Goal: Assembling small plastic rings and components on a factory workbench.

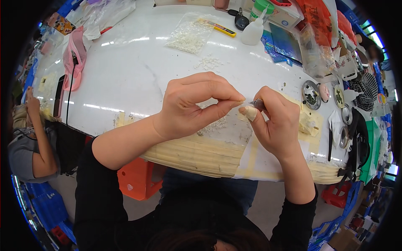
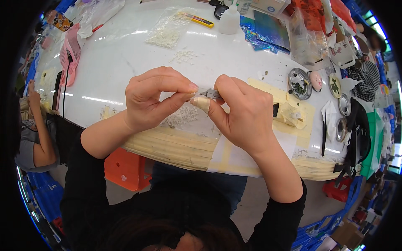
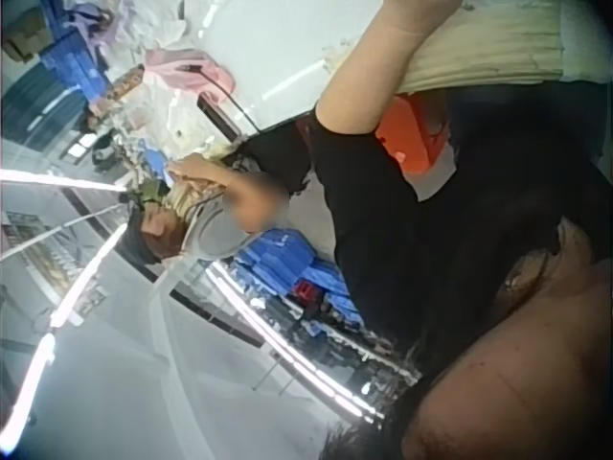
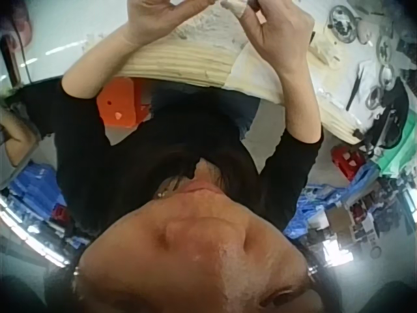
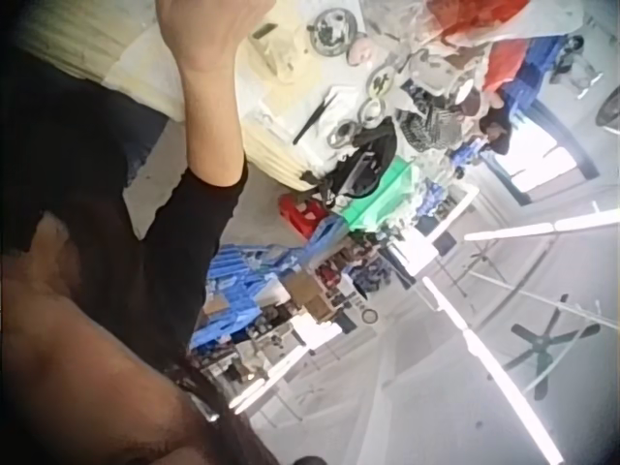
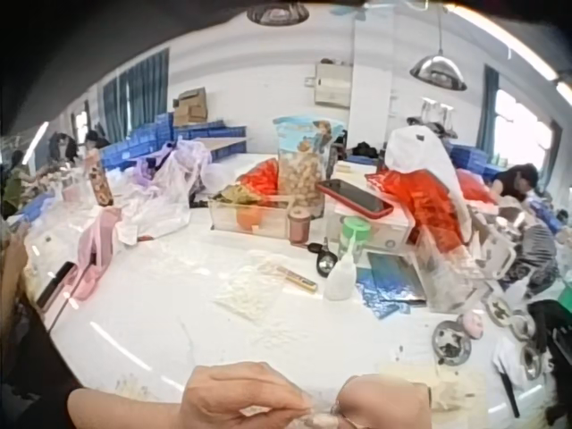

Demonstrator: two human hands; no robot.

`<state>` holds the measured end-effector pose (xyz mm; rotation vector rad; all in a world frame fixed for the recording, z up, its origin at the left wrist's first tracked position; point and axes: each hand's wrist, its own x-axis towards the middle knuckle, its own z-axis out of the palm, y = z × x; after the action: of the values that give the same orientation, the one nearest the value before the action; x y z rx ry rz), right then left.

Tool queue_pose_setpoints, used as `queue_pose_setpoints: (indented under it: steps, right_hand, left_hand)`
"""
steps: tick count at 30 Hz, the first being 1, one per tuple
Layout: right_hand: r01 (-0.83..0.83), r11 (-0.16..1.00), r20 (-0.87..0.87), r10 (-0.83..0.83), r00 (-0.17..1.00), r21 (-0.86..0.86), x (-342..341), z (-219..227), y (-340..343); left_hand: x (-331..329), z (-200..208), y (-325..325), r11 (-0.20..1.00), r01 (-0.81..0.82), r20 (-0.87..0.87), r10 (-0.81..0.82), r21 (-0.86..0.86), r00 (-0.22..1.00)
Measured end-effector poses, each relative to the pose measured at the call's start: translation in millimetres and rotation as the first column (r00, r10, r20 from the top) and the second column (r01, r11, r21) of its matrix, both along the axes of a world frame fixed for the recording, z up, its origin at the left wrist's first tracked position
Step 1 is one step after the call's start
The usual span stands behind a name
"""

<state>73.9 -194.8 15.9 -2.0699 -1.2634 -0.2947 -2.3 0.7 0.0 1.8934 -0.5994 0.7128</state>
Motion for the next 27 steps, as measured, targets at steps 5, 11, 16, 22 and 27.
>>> queue_pose_setpoints:
  steps: [5,11,16,22,27]
  right_hand:
    - [0.000,1.000,-0.025,-0.001,1.000,-0.023,0.0,0.8,-0.5]
    - [0.007,1.000,-0.123,-0.010,0.992,-0.026,2.5,0.5,-0.9]
    - [0.027,0.999,-0.154,-0.031,0.988,-0.032,1.9,3.6,0.5]
    - [0.022,0.999,-0.172,-0.026,0.985,-0.023,2.1,4.1,0.1]
    - [0.004,1.000,-0.166,0.001,0.986,0.025,3.1,1.0,0.4]
  left_hand:
    - [1.2,0.1,0.1,1.000,0.005,0.016,-0.006,0.020,1.000]
    - [-3.7,0.1,-4.5,0.802,-0.036,-0.492,-0.330,-0.597,0.806]
    - [1.4,-1.6,0.7,0.574,-0.072,-0.487,-0.613,-0.815,0.622]
    - [3.7,-4.5,2.9,0.408,-0.088,-0.394,-0.769,-0.909,0.504]
    - [4.4,-4.5,3.2,0.435,-0.104,-0.426,-0.760,-0.895,0.491]
